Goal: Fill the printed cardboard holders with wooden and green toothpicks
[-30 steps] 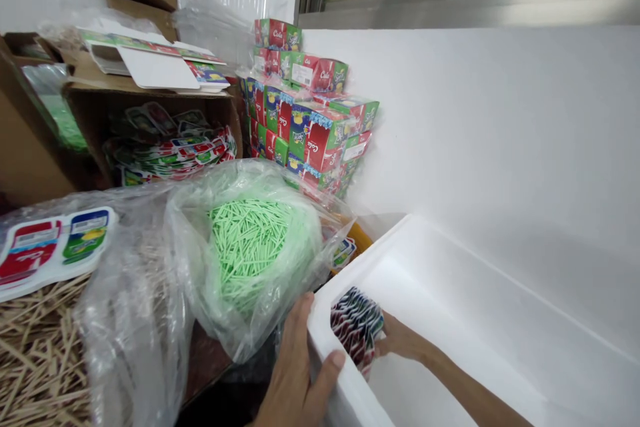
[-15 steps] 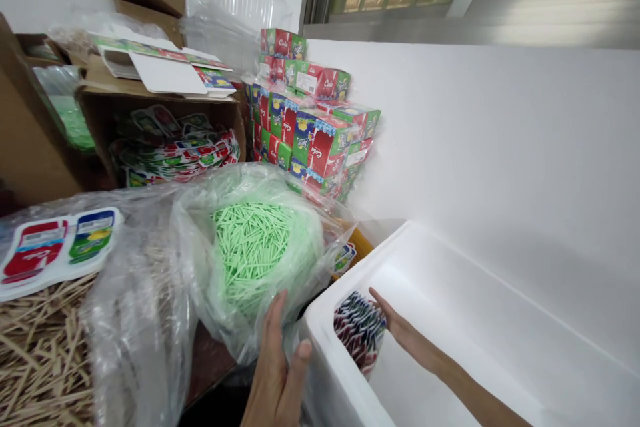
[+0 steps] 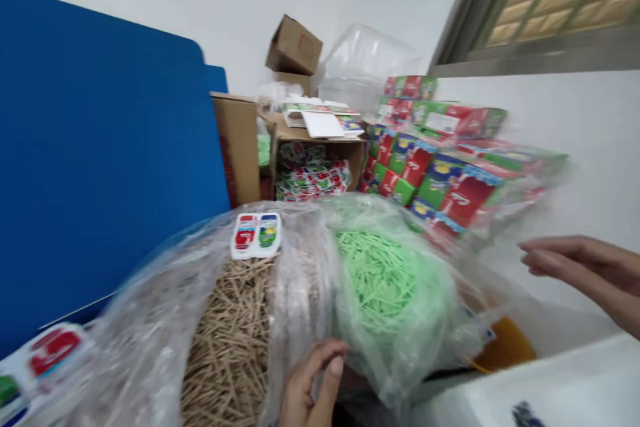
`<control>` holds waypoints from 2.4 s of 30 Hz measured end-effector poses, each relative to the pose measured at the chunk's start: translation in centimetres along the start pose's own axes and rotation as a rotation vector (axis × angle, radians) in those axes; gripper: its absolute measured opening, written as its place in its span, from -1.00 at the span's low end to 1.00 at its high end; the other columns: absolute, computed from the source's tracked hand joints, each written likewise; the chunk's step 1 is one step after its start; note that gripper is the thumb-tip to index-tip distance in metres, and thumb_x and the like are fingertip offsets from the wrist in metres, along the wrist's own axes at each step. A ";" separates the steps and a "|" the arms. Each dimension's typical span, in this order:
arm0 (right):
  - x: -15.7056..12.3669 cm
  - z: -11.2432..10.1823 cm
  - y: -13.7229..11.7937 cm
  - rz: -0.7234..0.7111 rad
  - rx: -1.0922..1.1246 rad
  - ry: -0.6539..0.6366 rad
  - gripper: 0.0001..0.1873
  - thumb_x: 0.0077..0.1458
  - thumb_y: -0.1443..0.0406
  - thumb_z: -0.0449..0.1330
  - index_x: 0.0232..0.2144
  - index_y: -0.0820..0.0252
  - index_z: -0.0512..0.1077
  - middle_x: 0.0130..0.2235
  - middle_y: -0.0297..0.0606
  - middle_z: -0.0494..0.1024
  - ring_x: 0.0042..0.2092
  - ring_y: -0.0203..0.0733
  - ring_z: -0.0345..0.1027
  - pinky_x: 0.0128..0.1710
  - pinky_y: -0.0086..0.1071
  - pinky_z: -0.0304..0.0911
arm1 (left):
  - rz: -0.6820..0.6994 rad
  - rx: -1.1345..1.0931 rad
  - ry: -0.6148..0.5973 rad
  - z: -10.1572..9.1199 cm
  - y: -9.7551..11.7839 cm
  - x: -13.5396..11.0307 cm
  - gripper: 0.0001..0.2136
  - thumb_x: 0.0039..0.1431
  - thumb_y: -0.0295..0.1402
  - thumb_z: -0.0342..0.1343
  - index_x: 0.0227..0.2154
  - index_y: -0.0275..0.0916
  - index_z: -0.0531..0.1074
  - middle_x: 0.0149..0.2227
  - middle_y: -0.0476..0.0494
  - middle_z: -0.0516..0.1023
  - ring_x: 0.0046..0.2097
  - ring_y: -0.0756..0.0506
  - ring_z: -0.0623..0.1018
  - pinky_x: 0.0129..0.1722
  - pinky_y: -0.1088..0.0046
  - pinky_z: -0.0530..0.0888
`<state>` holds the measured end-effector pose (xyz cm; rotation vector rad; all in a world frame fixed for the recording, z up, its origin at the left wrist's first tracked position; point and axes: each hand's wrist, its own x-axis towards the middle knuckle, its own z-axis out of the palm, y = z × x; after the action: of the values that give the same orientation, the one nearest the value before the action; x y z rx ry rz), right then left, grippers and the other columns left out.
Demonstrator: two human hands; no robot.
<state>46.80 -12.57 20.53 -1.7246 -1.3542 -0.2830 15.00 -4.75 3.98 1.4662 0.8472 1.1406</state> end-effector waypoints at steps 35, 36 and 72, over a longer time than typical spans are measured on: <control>-12.6 31.4 -17.3 -0.277 0.410 -0.460 -0.75 0.15 0.43 0.02 -0.14 0.17 0.38 -0.22 -0.18 0.55 -0.17 -0.19 0.45 -0.17 -0.37 0.41 | -0.020 0.960 0.105 -16.7 -1.6 19.5 -0.73 0.23 -0.39 -0.04 -0.03 -0.31 0.33 -0.03 -0.27 0.48 0.00 -0.13 0.46 0.00 0.34 0.37; -12.5 31.3 -17.8 -0.291 0.426 -0.471 -0.75 0.15 0.43 0.01 -0.14 0.17 0.37 -0.22 -0.18 0.55 -0.17 -0.19 0.45 -0.17 -0.37 0.40 | -0.072 0.989 0.134 -16.6 -1.8 21.5 -0.71 0.21 -0.34 0.00 -0.05 -0.36 0.34 -0.06 -0.33 0.48 -0.01 -0.19 0.46 -0.03 0.26 0.38; -17.5 30.7 -17.0 0.547 0.718 -0.680 -0.67 0.06 0.04 0.11 -0.31 0.17 0.45 -0.45 -0.25 0.61 -0.44 -0.12 0.51 -0.53 -0.43 0.44 | -0.633 -0.237 0.022 -17.8 1.0 2.8 -0.64 0.00 -0.04 0.14 -0.39 -0.28 0.56 -0.53 -0.07 0.61 -0.49 -0.10 0.56 -0.46 0.47 0.47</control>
<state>15.36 -1.15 0.11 -1.5066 -1.1403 1.0547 -1.20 3.05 5.57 0.8921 1.0522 0.7432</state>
